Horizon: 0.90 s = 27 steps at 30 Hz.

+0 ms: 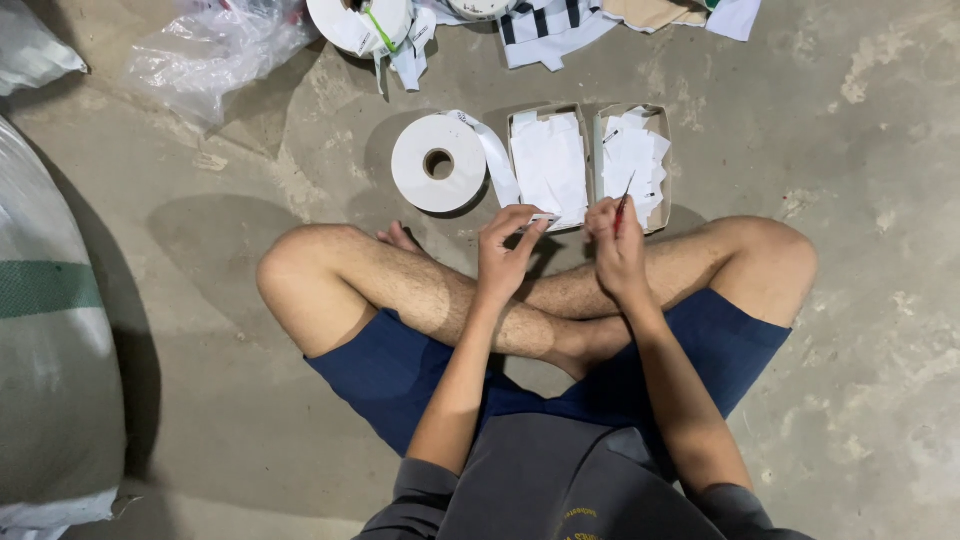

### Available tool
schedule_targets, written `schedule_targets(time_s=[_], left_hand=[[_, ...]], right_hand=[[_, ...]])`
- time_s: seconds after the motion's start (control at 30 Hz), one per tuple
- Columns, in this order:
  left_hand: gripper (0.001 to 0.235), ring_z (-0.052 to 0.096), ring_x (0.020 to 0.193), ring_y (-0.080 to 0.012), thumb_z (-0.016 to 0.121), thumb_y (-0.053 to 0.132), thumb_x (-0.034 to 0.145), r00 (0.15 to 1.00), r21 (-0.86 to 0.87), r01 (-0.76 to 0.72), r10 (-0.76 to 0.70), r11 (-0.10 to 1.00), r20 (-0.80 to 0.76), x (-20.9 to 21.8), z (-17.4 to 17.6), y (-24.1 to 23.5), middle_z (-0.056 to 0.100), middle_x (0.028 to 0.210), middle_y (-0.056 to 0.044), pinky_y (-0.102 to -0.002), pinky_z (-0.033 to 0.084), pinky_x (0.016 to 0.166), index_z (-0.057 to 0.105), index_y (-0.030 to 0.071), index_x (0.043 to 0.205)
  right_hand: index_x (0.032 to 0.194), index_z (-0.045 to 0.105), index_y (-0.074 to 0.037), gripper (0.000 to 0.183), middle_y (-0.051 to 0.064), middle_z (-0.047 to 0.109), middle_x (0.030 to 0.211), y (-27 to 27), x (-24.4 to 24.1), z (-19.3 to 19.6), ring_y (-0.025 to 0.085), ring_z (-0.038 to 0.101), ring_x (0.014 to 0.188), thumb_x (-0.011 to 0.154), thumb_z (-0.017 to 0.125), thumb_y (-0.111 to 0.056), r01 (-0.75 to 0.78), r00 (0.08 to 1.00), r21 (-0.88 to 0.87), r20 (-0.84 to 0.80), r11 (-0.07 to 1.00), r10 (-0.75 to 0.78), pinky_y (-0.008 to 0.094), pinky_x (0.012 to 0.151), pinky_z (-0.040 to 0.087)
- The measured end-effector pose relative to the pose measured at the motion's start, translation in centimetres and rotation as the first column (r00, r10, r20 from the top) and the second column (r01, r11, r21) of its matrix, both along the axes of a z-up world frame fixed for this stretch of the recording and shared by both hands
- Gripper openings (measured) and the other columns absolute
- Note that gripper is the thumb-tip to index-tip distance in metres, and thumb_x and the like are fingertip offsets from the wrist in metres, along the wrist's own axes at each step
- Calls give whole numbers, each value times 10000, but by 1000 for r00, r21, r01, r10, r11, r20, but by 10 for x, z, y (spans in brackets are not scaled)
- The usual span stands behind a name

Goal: Cutting individual garment labels from a printed roll using scissors and stacking them.

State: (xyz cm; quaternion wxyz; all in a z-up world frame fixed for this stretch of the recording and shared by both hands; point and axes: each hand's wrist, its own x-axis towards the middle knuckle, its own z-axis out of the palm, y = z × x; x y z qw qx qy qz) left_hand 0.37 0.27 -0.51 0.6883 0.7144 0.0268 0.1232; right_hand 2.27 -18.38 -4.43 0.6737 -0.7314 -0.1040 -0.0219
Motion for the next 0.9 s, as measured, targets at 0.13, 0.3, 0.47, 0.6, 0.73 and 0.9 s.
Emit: schedule_targets(time_s=[0.13, 0.3, 0.47, 0.6, 0.73, 0.9], left_hand=[[63, 722, 873, -162, 761, 119, 940, 1000, 93, 19, -20, 995, 6, -1, -4, -4, 741, 863, -25, -329, 534, 830, 800, 138, 894], [109, 726, 806, -196, 759, 137, 944, 999, 128, 50, -51, 991, 2, -1, 18, -3, 744, 801, -45, -321, 545, 746, 788, 115, 842], [44, 722, 878, -242, 767, 151, 936, 995, 118, 19, -8, 993, -95, -2, -9, -5, 746, 851, -63, -359, 540, 809, 791, 126, 909], [40, 720, 924, -251, 766, 149, 940, 989, 102, -36, 50, 994, -138, -3, -10, -5, 747, 891, -82, -373, 541, 848, 787, 115, 947], [64, 721, 948, -223, 753, 172, 962, 982, 76, -79, 91, 994, -167, -2, -13, -3, 755, 908, -77, -363, 539, 866, 786, 117, 969], [72, 704, 993, -263, 752, 169, 959, 980, 96, -132, 145, 987, -138, -1, -14, 0, 722, 991, -89, -424, 533, 910, 783, 106, 974]], right_hand=[[886, 340, -124, 415, 145, 687, 1041, 18, 3, 26, 204, 694, 916, 966, 740, -55, -61, 998, 59, -24, 996, 63, 245, 757, 527], [804, 324, -135, 514, 128, 745, 933, 17, 5, 35, 154, 697, 828, 949, 815, -94, 18, 999, 19, 34, 1000, -19, 230, 729, 506], [848, 330, -175, 466, 55, 720, 1004, -6, 14, 2, 63, 624, 801, 974, 753, -25, 289, 952, 103, -133, 952, -274, 171, 716, 434], [877, 340, -178, 464, 88, 701, 988, -37, 34, -12, 91, 609, 705, 985, 755, 1, 507, 860, 149, -150, 849, -487, 176, 676, 448], [931, 504, -86, 274, 66, 682, 842, -56, 56, -2, 86, 661, 639, 992, 761, -10, 564, 825, 86, -103, 822, -555, 172, 602, 473], [882, 339, -85, 415, 186, 655, 1072, -60, 66, 15, 266, 718, 934, 1046, 694, 54, 401, 903, -125, 223, 907, -368, 306, 775, 552]])
